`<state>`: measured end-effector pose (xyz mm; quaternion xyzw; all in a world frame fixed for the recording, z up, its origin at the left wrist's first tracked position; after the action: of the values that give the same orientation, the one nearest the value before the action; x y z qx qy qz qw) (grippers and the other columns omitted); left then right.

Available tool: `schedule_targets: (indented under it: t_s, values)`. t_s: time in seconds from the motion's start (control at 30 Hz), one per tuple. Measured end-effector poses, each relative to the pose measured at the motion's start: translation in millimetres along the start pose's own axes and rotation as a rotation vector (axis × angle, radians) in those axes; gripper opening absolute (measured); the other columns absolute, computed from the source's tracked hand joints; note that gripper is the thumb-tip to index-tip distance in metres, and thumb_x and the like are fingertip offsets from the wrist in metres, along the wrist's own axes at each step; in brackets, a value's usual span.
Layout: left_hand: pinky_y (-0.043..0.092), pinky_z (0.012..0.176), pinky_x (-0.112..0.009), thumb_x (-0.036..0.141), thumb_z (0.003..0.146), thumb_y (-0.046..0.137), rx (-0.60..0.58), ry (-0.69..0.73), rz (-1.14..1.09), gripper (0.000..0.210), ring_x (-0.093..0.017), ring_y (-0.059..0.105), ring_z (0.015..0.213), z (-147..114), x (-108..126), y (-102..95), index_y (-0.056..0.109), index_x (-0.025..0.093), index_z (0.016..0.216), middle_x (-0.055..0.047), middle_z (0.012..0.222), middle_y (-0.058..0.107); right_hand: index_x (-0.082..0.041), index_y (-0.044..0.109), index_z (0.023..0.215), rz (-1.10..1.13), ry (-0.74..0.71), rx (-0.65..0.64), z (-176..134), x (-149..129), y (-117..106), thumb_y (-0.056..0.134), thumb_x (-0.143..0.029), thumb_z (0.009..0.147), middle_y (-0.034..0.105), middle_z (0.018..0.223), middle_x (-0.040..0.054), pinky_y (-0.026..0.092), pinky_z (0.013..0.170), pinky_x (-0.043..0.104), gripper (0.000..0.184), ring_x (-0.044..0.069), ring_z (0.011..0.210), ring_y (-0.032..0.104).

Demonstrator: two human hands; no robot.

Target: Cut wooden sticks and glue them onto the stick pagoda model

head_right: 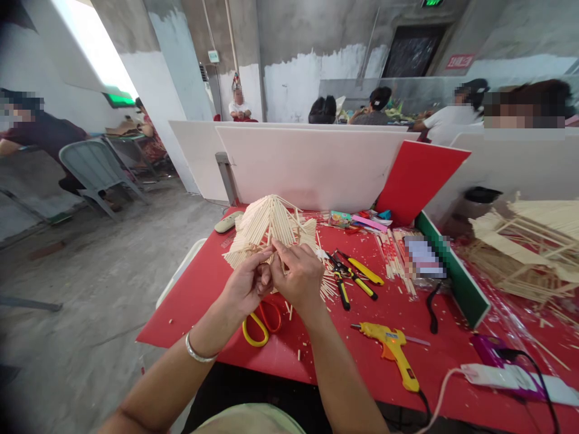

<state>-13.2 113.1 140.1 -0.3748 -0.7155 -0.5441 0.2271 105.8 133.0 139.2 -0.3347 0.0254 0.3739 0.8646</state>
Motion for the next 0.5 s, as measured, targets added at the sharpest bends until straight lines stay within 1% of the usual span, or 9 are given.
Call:
schedule_targets:
  t_s: [0.13,0.23,0.4,0.5]
  values:
    - [0.021,0.034,-0.017,0.03,0.077,0.063,0.005,0.021,0.033,0.044,-0.006,0.035,0.029,-1.1,0.9,0.2,0.063,0.013,0.117,0.005,0.038,0.051,-0.022,0.065,0.122,0.009,0.005,-0.004,-1.9,0.2,-0.1,0.054,-0.023,0.089,0.072,0.09,0.0033,0.043,0.079,0.03,0.035,0.015,0.078,0.058]
    - [0.022,0.034,-0.017,0.03,0.077,0.063,0.004,0.031,0.053,0.044,-0.006,0.035,0.029,-1.1,0.3,-1.5,0.064,0.012,0.117,0.005,0.039,0.051,-0.022,0.065,0.122,0.0,0.008,-0.005,-3.1,0.3,-0.6,0.054,-0.023,0.089,0.072,0.088,0.0031,0.042,0.078,0.03,0.035,0.015,0.078,0.058]
    - [0.023,0.034,-0.017,0.032,0.076,0.065,-0.026,0.041,0.048,0.043,-0.006,0.038,0.031,1.1,-1.6,-4.0,0.065,0.013,0.114,0.005,0.04,0.052,-0.023,0.065,0.122,-0.001,0.013,-0.008,-4.9,0.0,-0.2,0.053,-0.024,0.089,0.073,0.09,0.0035,0.042,0.079,0.03,0.035,0.015,0.079,0.059]
    - [0.022,0.033,-0.017,0.033,0.076,0.065,-0.021,0.052,0.042,0.04,-0.006,0.037,0.031,2.0,-0.7,-3.5,0.066,0.013,0.11,0.005,0.04,0.052,-0.022,0.065,0.122,-0.01,0.013,-0.005,-4.8,-0.3,-0.2,0.053,-0.024,0.089,0.073,0.092,0.0039,0.042,0.079,0.03,0.036,0.016,0.08,0.059]
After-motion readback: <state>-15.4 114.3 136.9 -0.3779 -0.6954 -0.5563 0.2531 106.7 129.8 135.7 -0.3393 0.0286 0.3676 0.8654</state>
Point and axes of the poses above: each hand's wrist, its own z-axis towards the middle knuckle, its own y-axis out of the palm, x = y × z, the point moved 2 cm from there along z, towards the middle knuckle
